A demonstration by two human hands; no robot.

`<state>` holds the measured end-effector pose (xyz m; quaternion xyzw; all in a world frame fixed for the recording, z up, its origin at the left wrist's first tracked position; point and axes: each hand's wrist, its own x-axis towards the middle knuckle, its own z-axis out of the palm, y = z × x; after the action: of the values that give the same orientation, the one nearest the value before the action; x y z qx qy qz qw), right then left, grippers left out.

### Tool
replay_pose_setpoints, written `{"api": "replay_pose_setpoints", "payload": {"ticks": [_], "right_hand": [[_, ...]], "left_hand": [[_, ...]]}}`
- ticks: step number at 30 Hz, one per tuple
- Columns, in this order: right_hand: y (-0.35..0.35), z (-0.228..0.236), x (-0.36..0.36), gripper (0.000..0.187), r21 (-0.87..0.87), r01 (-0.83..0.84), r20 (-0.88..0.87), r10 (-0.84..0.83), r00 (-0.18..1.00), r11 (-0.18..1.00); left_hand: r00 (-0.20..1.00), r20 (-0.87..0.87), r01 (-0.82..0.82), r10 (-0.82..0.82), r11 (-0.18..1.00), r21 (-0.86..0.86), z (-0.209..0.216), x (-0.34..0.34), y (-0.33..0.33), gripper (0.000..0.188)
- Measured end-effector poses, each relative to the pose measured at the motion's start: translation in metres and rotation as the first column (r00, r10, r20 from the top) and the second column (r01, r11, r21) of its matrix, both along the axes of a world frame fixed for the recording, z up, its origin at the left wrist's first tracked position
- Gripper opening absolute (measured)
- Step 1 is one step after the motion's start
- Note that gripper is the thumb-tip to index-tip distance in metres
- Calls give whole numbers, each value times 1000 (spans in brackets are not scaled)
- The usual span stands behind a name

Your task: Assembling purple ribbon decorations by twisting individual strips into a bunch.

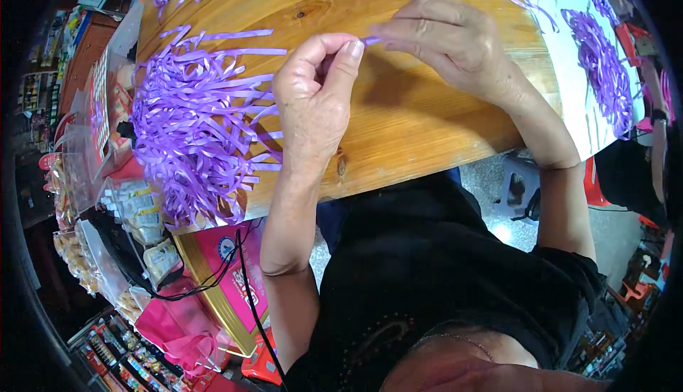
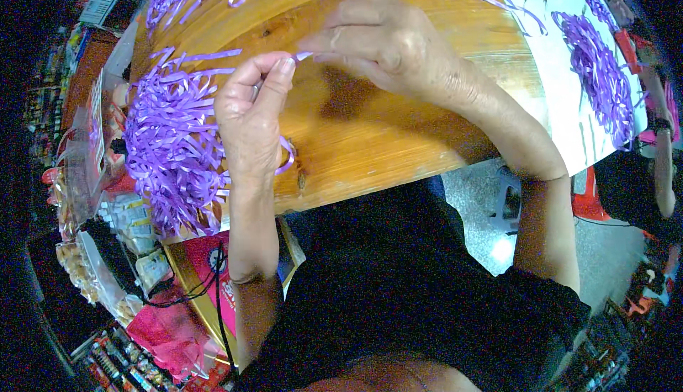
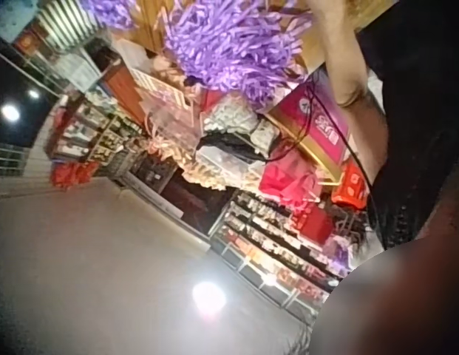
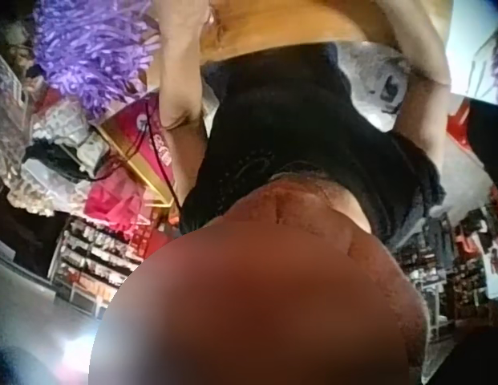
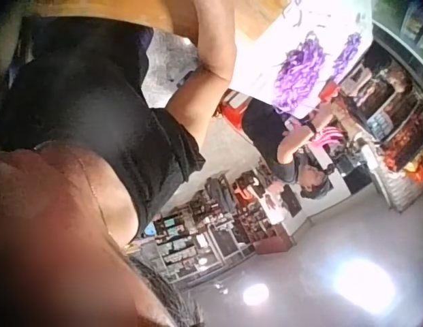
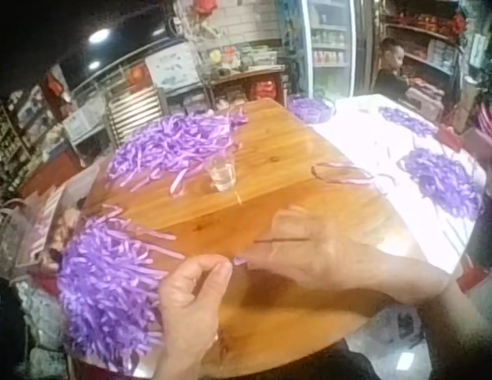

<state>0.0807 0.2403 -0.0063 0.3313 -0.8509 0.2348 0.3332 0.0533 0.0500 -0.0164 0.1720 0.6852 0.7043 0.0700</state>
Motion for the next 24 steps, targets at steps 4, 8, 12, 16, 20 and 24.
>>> {"api": "replay_pose_setpoints", "payload": {"ticks": [4, 8, 12, 16, 20, 24], "right_hand": [[0, 2, 0, 17, -22, 12, 13, -12, 1000, 1000], [1, 0, 3, 14, -63, 16, 159, -6, 987, 998], [4, -2, 6, 12, -191, 5, 451, 84, 888, 982], [12, -5, 1, 14, -761, 293, 649, 673, 356, 579], [9, -15, 0, 22, -912, 345, 312, 922, 228, 223], [3, -19, 1, 25, -935, 286, 291, 915, 280, 210]], "left_hand": [[995, -99, 25, -29, 999, -44, -4, -1, -3, 7], [978, -177, 74, -112, 976, -207, -9, -6, -8, 10], [892, -437, -46, -118, 937, -347, -4, -6, -6, 6], [988, -121, 93, -100, 994, -62, -9, -8, -3, 6], [950, 242, 103, -197, 930, 354, -10, -8, 8, 11], [881, 382, 39, -279, 848, 529, -19, -7, 18, 12]]}}
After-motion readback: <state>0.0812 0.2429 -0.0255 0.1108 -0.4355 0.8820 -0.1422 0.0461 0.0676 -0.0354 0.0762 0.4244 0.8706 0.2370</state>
